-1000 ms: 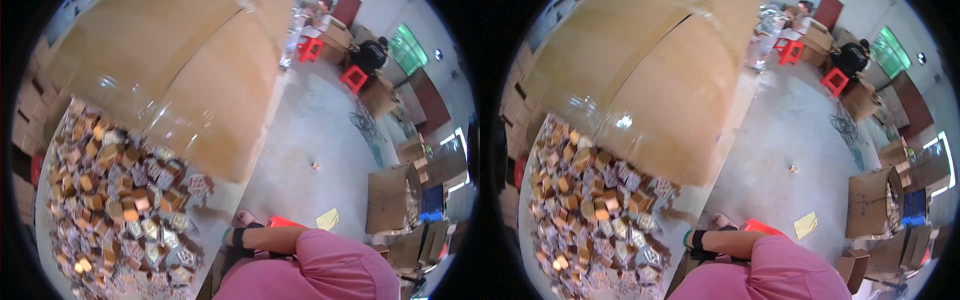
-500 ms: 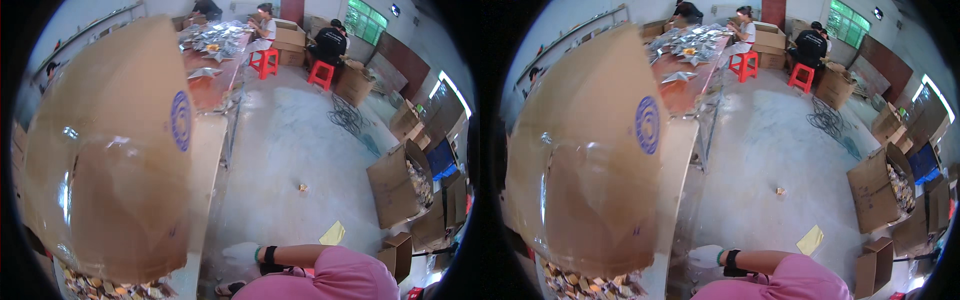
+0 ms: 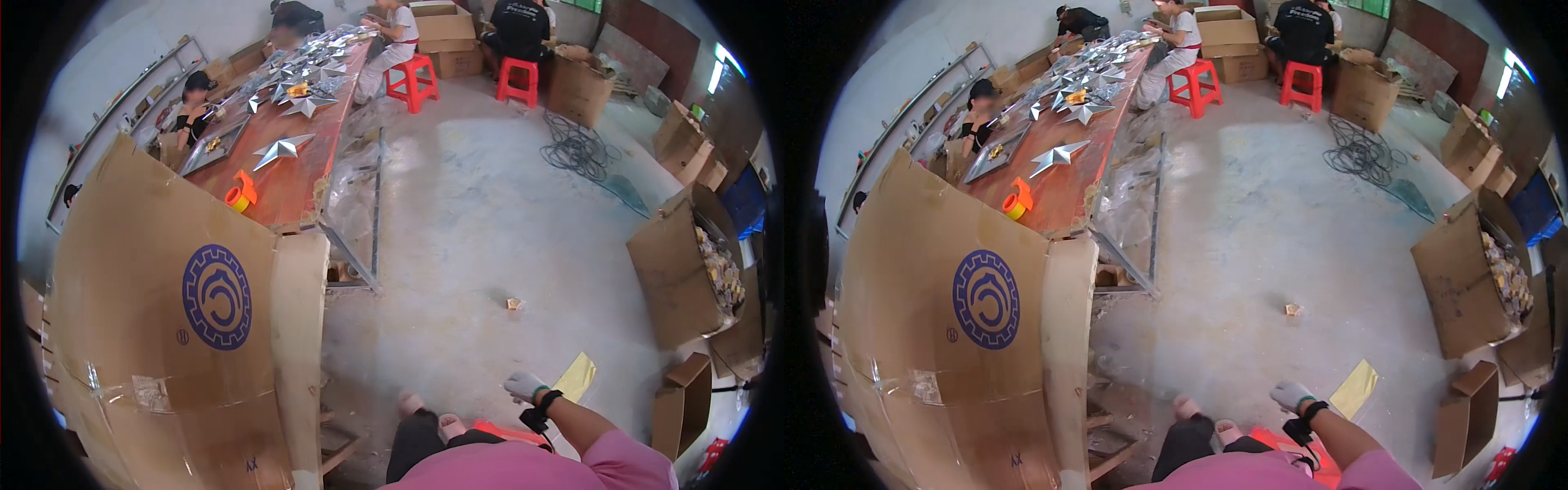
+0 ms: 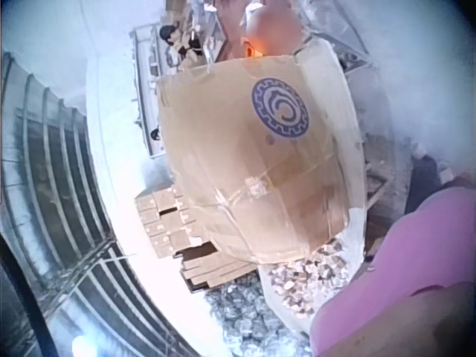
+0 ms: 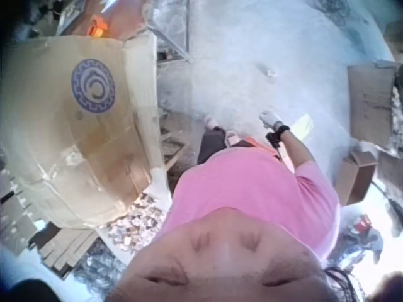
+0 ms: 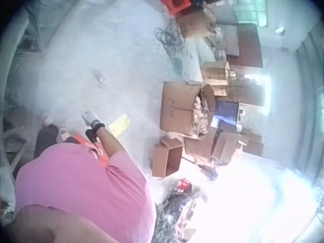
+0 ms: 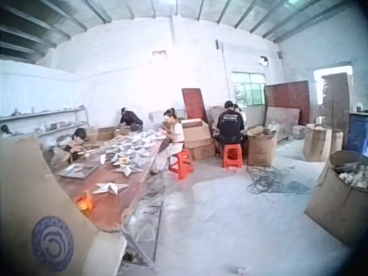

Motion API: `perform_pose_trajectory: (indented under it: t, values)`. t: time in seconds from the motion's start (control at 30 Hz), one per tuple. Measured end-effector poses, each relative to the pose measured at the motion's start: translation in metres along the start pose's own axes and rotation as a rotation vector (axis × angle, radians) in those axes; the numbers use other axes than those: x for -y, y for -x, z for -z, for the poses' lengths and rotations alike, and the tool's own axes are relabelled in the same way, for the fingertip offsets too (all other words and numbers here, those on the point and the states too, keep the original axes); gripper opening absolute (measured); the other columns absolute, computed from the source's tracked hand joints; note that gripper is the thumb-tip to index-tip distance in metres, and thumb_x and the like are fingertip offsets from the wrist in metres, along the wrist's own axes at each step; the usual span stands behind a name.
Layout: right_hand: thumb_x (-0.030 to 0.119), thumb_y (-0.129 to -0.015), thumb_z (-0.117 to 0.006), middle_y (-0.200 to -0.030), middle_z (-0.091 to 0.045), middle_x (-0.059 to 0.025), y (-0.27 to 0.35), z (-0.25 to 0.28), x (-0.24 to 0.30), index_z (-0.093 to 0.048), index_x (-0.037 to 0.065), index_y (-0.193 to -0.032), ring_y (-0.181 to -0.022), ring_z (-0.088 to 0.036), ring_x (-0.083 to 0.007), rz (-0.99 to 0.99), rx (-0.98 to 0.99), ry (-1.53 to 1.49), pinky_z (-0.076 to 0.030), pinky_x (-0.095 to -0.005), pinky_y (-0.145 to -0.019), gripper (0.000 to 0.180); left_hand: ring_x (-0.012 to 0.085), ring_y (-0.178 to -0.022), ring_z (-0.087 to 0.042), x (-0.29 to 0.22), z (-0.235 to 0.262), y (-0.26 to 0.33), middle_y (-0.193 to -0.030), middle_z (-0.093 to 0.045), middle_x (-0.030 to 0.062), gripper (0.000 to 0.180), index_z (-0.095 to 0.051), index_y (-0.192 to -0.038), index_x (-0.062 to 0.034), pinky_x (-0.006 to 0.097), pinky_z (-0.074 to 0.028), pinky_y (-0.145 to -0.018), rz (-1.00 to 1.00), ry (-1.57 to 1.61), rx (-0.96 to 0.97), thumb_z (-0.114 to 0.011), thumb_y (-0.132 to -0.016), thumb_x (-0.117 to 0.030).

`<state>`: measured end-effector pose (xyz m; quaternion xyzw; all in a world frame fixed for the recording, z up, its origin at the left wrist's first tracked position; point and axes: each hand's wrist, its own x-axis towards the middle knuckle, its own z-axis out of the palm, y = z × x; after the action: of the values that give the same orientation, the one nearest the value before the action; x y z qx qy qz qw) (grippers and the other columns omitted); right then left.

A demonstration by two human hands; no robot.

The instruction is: Sorting small wrapped cubes from a pile on a table into a large container.

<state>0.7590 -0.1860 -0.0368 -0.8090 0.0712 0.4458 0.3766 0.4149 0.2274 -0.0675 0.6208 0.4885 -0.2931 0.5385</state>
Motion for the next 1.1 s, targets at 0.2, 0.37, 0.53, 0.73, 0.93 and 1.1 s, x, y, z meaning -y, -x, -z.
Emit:
perform_pose_trajectory:
  t: [0.2,0.37,0.53,0.73,0.93,1.1]
  values:
    - [0.021,-0.081,-0.057,-0.07,-0.058,-0.0104,-0.04,0.09,-0.019,-0.06,-0.002,-0.095,-0.054,-0.058,-0.0212,-0.111,-0.123,-0.406,-0.049,-0.0346,-0.046,0.027,0.0324,-0.075,-0.064,-0.069,0.019,-0.078,-0.075,-0.067,0.0112,0.02,-0.071,-0.086,-0.0062,0.04,-0.049,-0.073,-0.049,0.094,0.093,-0.06,-0.082,-0.023]
    - [0.016,-0.08,-0.051,-0.063,-0.053,-0.0112,-0.078,0.169,-0.052,-0.054,0.0,-0.085,-0.048,-0.055,-0.0236,-0.235,-0.307,-0.484,-0.048,-0.0372,-0.042,0.016,0.0114,-0.06,-0.052,-0.208,-0.004,-0.145,-0.067,-0.058,0.0014,0.023,-0.062,-0.082,-0.0044,0.028,-0.042,-0.055,-0.498,-0.432,0.01,-0.058,-0.086,-0.026]
    - [0.018,-0.08,-0.052,-0.065,-0.057,-0.0137,-0.114,0.229,-0.086,-0.058,0.0,-0.086,-0.045,-0.058,-0.0254,-0.375,-0.363,-0.322,-0.048,-0.0378,-0.041,0.02,0.0385,-0.086,-0.061,-0.374,-0.067,-0.172,-0.091,-0.064,0.0225,0.035,-0.063,-0.098,-0.0011,0.046,-0.046,-0.078,-0.335,-0.659,0.111,-0.05,-0.085,-0.031]
    - [0.017,-0.078,-0.054,-0.068,-0.06,-0.0152,-0.188,0.301,-0.138,-0.061,-0.001,-0.075,-0.06,-0.062,-0.0271,-0.08,-0.201,0.316,-0.05,-0.0398,-0.056,0.019,0.0419,-0.089,-0.06,-0.463,-0.164,-0.194,-0.092,-0.063,0.0245,0.032,-0.06,-0.092,0.001,0.048,-0.046,-0.079,-0.468,-0.681,0.03,-0.048,-0.085,-0.027]
    - [0.029,-0.082,-0.049,-0.1,-0.061,-0.0295,-0.288,0.336,-0.114,-0.065,-0.003,-0.095,-0.099,-0.06,-0.0427,-0.129,-0.214,0.347,-0.046,-0.0457,-0.085,0.039,0.0439,-0.089,-0.058,-0.441,-0.27,-0.202,-0.092,-0.063,0.023,0.027,-0.063,-0.089,0.0007,0.048,-0.046,-0.082,-0.395,-0.67,0.098,-0.051,-0.085,-0.024]
    - [0.037,-0.081,-0.051,-0.123,-0.056,-0.0246,-0.406,0.315,-0.135,-0.059,0.002,-0.118,-0.113,-0.054,-0.0403,-0.265,-0.084,0.449,-0.042,-0.0441,-0.097,0.052,0.0415,-0.101,-0.053,-0.407,-0.323,-0.216,-0.106,-0.058,0.0231,0.031,-0.058,-0.105,0.0036,0.045,-0.042,-0.088,-0.538,-0.592,-0.012,-0.058,-0.082,-0.016]
